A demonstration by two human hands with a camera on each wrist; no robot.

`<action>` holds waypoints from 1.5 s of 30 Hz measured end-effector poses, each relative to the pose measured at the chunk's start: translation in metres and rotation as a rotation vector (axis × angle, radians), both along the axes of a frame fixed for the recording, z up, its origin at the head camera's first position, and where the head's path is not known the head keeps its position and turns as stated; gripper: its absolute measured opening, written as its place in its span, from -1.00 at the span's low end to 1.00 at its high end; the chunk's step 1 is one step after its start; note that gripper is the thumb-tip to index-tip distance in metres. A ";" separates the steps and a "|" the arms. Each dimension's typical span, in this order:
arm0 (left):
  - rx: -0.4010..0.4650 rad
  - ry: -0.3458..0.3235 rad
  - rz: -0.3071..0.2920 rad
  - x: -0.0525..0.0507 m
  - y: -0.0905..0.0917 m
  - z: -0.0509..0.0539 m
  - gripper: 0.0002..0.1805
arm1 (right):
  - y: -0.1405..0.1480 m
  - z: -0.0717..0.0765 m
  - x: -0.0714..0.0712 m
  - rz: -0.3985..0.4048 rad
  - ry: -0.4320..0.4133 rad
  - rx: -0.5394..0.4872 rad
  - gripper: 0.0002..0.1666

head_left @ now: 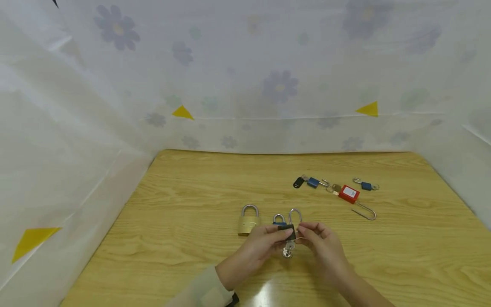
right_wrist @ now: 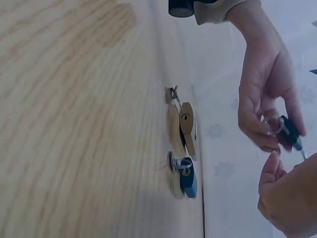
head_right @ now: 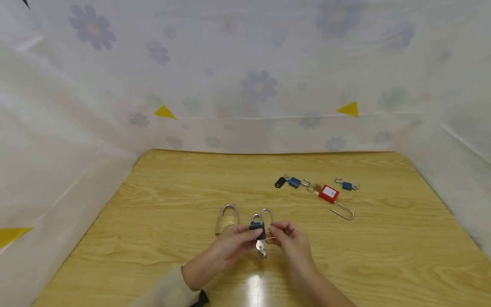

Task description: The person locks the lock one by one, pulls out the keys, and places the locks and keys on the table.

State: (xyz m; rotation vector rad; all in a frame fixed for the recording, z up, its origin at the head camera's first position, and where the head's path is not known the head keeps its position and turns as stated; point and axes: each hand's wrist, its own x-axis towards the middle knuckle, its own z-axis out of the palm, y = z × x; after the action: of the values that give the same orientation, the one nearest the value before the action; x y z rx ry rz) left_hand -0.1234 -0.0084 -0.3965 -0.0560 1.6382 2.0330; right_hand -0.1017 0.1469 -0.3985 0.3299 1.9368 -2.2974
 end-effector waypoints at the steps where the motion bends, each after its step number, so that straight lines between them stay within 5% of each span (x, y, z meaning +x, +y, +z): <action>1: 0.011 0.010 -0.012 0.001 -0.001 0.002 -0.66 | 0.003 -0.001 -0.003 0.018 0.024 -0.016 -0.92; 5: 0.085 0.009 -0.081 0.004 -0.002 0.009 -0.66 | 0.019 -0.007 -0.014 0.210 0.190 -0.084 -0.81; 9: 0.166 -0.029 -0.164 0.007 0.000 0.012 -0.62 | 0.028 -0.012 -0.026 0.521 0.344 -0.313 -0.61; 12: 0.231 -0.056 -0.217 0.008 0.000 0.011 -0.58 | 0.028 -0.014 -0.032 0.695 0.381 -0.467 -0.53; 18: 0.303 -0.067 -0.251 0.009 -0.002 0.008 -0.55 | 0.024 -0.012 -0.034 0.823 0.420 -0.612 -0.51; 25: 0.312 -0.078 -0.209 0.010 -0.001 0.003 -0.59 | 0.023 -0.010 -0.034 0.792 0.410 -0.585 -0.62; 30: 0.265 0.010 -0.179 0.012 0.000 0.000 -0.57 | 0.020 -0.012 -0.033 0.735 0.442 -0.465 -0.65; 36: 0.219 0.097 -0.138 0.013 0.001 -0.004 -0.58 | 0.013 -0.006 -0.026 0.555 0.455 -0.251 -0.72; 45: 0.151 0.123 -0.076 0.013 0.002 -0.010 -0.66 | -0.003 -0.004 -0.021 0.227 0.413 0.118 -0.84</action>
State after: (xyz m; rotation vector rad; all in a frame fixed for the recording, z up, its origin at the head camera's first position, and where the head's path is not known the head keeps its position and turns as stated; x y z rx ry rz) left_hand -0.1104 -0.0065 -0.4066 0.1856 1.5280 2.1314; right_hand -0.1222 0.1437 -0.4026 -0.3696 2.1580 -2.2372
